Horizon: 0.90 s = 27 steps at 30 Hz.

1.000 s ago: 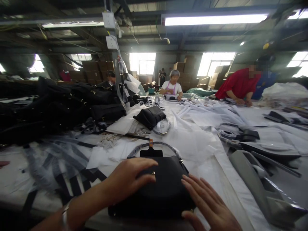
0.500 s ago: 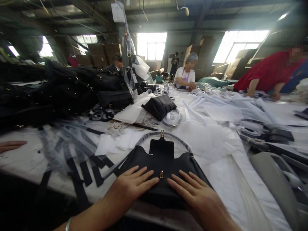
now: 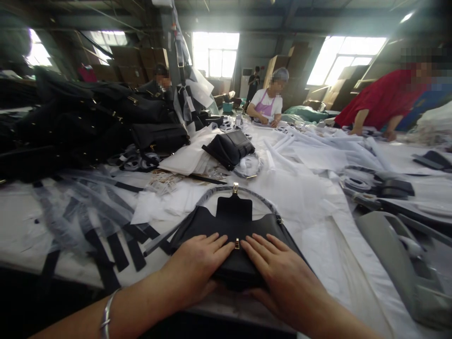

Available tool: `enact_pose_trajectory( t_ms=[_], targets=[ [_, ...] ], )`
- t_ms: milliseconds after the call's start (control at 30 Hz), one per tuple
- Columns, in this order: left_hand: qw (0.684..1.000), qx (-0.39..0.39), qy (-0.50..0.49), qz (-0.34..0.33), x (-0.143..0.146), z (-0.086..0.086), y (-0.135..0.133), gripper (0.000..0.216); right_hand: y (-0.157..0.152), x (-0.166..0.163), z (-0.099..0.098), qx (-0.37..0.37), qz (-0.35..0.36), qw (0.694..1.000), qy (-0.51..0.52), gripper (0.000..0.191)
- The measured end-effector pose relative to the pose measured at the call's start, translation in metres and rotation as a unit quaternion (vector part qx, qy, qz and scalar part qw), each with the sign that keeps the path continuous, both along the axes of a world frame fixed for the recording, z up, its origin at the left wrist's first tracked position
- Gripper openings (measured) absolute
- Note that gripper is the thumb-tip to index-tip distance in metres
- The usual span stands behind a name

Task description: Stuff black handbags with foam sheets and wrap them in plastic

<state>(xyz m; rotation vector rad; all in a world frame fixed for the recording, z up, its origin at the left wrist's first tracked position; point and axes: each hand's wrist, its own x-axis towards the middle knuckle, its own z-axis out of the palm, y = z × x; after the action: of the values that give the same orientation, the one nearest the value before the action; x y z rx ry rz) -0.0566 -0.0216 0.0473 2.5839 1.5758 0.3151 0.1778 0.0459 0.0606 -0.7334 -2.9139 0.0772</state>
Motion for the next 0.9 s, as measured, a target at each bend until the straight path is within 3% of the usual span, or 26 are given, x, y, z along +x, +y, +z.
enact_pose_trajectory(
  t_ms=[133,233,300,500,767,900],
  targets=[
    [0.995,0.097,0.024,-0.007,-0.003,-0.032,0.001,0.043,0.008,-0.006,-0.022,0.057,0.031,0.998,0.001,0.062],
    [0.983,0.18,0.03,-0.017,-0.008,-0.055,0.001,0.039,0.012,-0.003,-0.047,0.111,0.047,0.993,0.003,0.066],
    [0.982,0.184,0.026,-0.023,-0.012,-0.061,-0.001,0.04,0.012,0.002,-0.062,0.122,0.052,0.991,0.009,0.069],
    [0.996,0.022,-0.007,-0.081,-0.025,-0.052,-0.003,0.068,0.01,0.015,-0.077,0.052,0.053,0.996,0.042,0.07],
    [0.997,-0.002,-0.027,-0.066,-0.019,-0.058,0.002,0.069,0.006,0.015,-0.084,0.053,0.028,0.997,0.042,0.068],
    [0.996,-0.04,-0.069,-0.045,-0.018,-0.045,0.007,0.057,0.01,0.013,-0.078,0.034,0.028,0.998,0.054,0.07]
  ],
)
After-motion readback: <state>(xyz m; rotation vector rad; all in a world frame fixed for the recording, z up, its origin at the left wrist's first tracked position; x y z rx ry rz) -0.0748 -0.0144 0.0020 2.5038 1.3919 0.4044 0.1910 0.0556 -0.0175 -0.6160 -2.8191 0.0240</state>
